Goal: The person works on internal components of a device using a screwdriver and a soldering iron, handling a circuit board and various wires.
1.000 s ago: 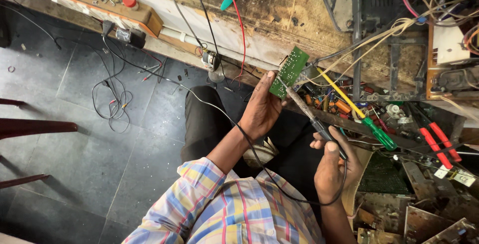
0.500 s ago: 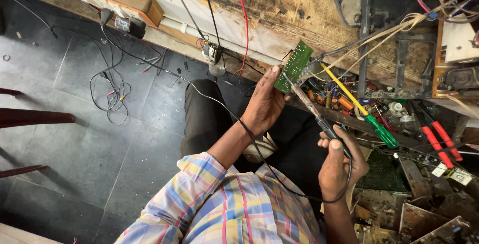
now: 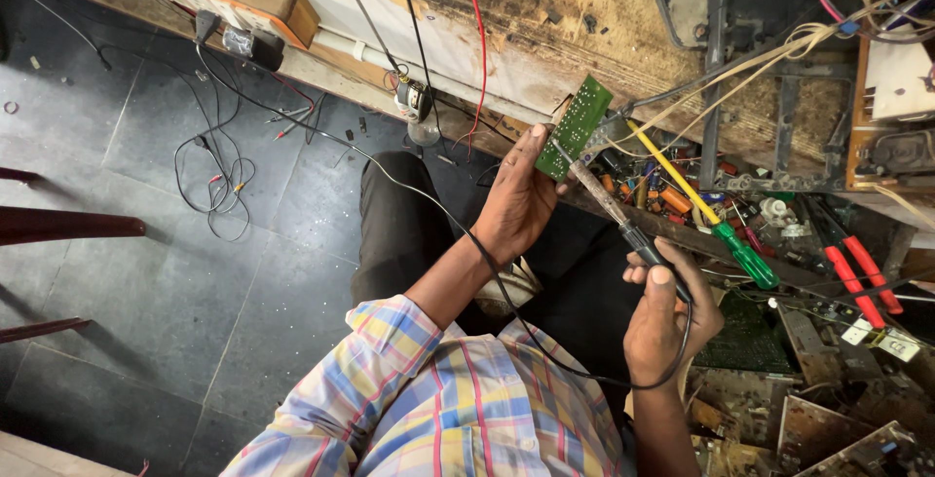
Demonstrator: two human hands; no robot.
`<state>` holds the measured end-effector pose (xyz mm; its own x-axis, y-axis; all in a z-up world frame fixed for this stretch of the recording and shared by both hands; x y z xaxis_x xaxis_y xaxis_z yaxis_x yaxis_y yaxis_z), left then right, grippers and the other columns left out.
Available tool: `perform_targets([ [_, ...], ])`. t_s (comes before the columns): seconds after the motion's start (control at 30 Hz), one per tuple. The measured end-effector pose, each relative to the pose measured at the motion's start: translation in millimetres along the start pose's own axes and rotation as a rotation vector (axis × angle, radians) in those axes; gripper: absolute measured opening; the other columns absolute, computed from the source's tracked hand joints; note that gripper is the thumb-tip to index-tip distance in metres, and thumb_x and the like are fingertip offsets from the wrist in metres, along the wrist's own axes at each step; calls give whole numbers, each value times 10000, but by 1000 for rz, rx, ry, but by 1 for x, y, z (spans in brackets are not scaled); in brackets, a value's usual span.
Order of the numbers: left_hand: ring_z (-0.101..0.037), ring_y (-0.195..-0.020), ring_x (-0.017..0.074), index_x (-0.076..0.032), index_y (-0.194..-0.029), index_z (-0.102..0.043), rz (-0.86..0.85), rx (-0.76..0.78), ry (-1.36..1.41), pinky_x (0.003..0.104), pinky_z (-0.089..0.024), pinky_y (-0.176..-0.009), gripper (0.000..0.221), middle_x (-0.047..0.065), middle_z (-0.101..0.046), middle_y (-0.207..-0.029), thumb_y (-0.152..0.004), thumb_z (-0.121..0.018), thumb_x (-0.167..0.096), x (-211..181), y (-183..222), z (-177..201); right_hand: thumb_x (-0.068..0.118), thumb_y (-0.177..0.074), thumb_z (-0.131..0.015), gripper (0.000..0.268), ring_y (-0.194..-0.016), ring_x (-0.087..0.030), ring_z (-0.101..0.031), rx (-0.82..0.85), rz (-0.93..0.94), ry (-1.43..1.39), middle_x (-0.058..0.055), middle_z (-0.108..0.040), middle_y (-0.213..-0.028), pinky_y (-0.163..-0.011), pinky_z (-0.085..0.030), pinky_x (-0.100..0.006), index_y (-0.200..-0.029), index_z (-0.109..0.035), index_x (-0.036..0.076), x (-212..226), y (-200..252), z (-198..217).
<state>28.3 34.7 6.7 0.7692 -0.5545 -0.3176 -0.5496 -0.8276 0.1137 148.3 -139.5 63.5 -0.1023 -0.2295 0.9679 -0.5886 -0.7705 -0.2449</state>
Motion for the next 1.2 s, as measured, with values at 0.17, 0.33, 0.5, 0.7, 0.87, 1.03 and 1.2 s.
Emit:
perform_targets([
  [0.17,-648,-831,92,-85,-1174,-589,-4,2,-12,231,-495,-688,255,6,-690,-989,-1127,-558,-333,0,0,0,126,-1076,-639,304,-885,-189,-665,13,21,5,-203,-699,-1040,-799,-579,-330,-1305,-649,-73,0,0,-1],
  [0.33,-654,-834,95,-85,-1165,-588,-15,-11,3,232,-508,-688,253,0,-693,-990,-1112,-563,-332,2,-1,2,117,-1078,-629,315,-909,-196,-660,-29,-51,-47,-211,-702,-1081,-856,-582,-359,-1318,-641,-87,-3,1,0],
  [0.5,-660,-822,92,-84,-1153,-598,-26,-20,6,228,-514,-673,239,-1,-698,-982,-1120,-569,-318,4,-3,6,112,-1071,-634,316,-917,-201,-658,-32,-65,-36,-214,-702,-1080,-853,-580,-359,-1313,-644,-93,-3,0,1],
  [0.7,-669,-817,86,-88,-1123,-616,-20,-68,32,235,-538,-680,212,-6,-700,-969,-1109,-579,-296,7,-6,13,110,-1066,-638,315,-917,-200,-665,-39,-77,-13,-207,-702,-1073,-850,-586,-358,-1309,-648,-90,-1,-1,1],
  [0.87,-672,-794,93,-97,-1120,-624,3,-104,39,233,-530,-648,200,-7,-708,-964,-1085,-587,-291,9,-8,16,105,-1064,-636,303,-923,-198,-671,-24,-51,3,-204,-707,-1077,-844,-590,-355,-1300,-652,-85,2,-2,-2],
  [1.03,-663,-777,103,-92,-1127,-606,-4,-74,19,236,-508,-627,228,2,-698,-953,-1095,-591,-318,7,-7,12,99,-1063,-632,292,-918,-200,-674,-25,-42,15,-207,-708,-1074,-837,-588,-352,-1287,-655,-88,4,-2,-2],
  [1.2,-666,-787,125,-89,-1128,-577,5,-73,32,241,-493,-630,235,21,-692,-963,-1099,-583,-322,4,-6,10,95,-1071,-627,286,-869,-188,-673,-23,3,16,-206,-707,-1065,-824,-589,-344,-1288,-660,-89,5,-1,-1],
])
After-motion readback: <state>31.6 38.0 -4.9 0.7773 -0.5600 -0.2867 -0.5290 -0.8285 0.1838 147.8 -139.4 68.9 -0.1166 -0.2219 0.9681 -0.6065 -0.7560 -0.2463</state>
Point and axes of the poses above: each hand's wrist, its own y-axis away from the middle knuckle, its own z-axis out of the back of the hand, x = y × z, the point moved 4 cm from there along -y, towards the middle knuckle
